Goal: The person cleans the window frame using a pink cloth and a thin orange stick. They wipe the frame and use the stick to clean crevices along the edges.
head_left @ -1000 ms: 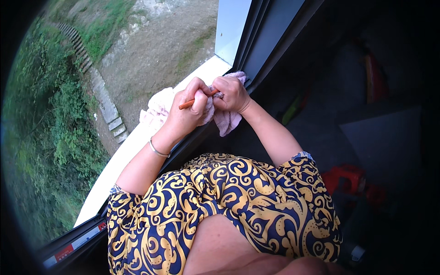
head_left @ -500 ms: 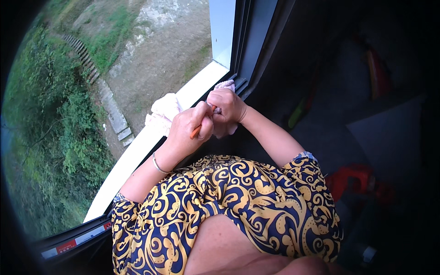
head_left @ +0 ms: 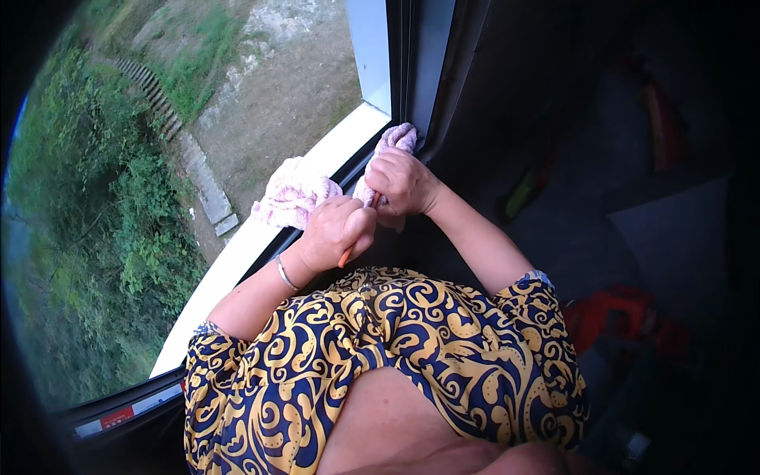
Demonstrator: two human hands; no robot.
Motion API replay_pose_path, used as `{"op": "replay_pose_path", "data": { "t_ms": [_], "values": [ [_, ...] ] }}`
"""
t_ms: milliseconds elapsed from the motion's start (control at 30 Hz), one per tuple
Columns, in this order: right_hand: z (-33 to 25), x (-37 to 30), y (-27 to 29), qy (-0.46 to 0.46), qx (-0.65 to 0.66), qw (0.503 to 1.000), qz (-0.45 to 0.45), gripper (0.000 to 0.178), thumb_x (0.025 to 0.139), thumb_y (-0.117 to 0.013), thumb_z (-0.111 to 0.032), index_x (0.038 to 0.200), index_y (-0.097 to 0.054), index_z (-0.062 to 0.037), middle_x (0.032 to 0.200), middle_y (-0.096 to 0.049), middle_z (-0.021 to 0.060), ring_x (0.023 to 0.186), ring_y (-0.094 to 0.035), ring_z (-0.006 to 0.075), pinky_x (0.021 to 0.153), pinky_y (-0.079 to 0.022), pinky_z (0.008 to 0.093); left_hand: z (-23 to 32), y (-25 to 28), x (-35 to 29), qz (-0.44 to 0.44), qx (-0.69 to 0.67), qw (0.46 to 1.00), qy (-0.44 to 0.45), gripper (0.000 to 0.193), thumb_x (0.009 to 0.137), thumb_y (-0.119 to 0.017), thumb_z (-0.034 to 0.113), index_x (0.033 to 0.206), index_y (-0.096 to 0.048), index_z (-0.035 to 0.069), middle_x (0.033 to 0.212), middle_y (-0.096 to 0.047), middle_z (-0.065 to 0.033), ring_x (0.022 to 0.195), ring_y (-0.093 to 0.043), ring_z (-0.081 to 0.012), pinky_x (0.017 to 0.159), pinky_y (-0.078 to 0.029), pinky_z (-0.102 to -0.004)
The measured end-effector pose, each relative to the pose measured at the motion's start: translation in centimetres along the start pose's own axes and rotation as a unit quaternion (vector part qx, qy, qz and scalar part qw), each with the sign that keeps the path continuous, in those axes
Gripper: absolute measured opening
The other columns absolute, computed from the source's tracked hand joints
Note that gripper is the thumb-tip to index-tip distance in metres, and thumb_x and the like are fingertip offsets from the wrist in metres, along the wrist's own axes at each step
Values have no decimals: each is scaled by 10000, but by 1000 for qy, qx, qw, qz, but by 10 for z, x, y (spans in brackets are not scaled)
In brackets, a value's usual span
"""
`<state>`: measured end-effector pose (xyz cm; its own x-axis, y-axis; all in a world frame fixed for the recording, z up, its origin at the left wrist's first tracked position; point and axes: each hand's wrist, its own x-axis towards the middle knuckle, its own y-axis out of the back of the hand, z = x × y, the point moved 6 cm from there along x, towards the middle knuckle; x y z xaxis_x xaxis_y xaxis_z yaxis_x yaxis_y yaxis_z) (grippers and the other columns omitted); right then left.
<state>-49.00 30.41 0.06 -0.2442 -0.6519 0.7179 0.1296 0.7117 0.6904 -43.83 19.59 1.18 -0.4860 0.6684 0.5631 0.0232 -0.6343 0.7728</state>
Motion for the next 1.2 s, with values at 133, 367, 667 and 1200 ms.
{"op": "replay_pose_path", "data": {
  "t_ms": [133, 367, 667, 1200],
  "values": [
    [-20, 26, 12, 28, 11, 999, 12, 344, 692, -679, -323, 696, -444, -71, 664, -477, 110, 627, -529, 285, 609, -435, 386, 14, 28, -7, -10, 14, 1000, -7, 184, 720, -625, 81, 855, -505, 46, 647, -479, -66, 558, -512, -255, 528, -427, -352],
    [3, 8, -7, -86, 94, 986, 107, 276, 698, -641, -310, 680, -516, -64, 660, -547, 106, 638, -579, 291, 567, -468, 389, 11, 43, 21, -13, -39, 994, 106, 129, 773, -578, 46, 862, -486, 32, 660, -553, -93, 577, -575, -280, 524, -460, -356],
    [17, -5, 7, -80, 134, 983, 101, 296, 768, -595, -300, 726, -462, -39, 699, -496, 158, 640, -517, 332, 609, -419, 390, 21, 19, 49, -52, 32, 994, 88, 222, 767, -621, 134, 888, -461, 39, 682, -547, -109, 601, -571, -294, 547, -468, -372],
    [11, -79, -31, -634, 647, 363, 218, 442, 960, -493, -404, 1098, -577, 7, 1023, -634, 112, 874, -626, 183, 836, -509, 329, 42, -33, 38, -146, 150, 977, -35, 181, 794, -603, 214, 809, -482, 81, 677, -528, -60, 631, -573, -220, 578, -462, -335]
  ]
}}
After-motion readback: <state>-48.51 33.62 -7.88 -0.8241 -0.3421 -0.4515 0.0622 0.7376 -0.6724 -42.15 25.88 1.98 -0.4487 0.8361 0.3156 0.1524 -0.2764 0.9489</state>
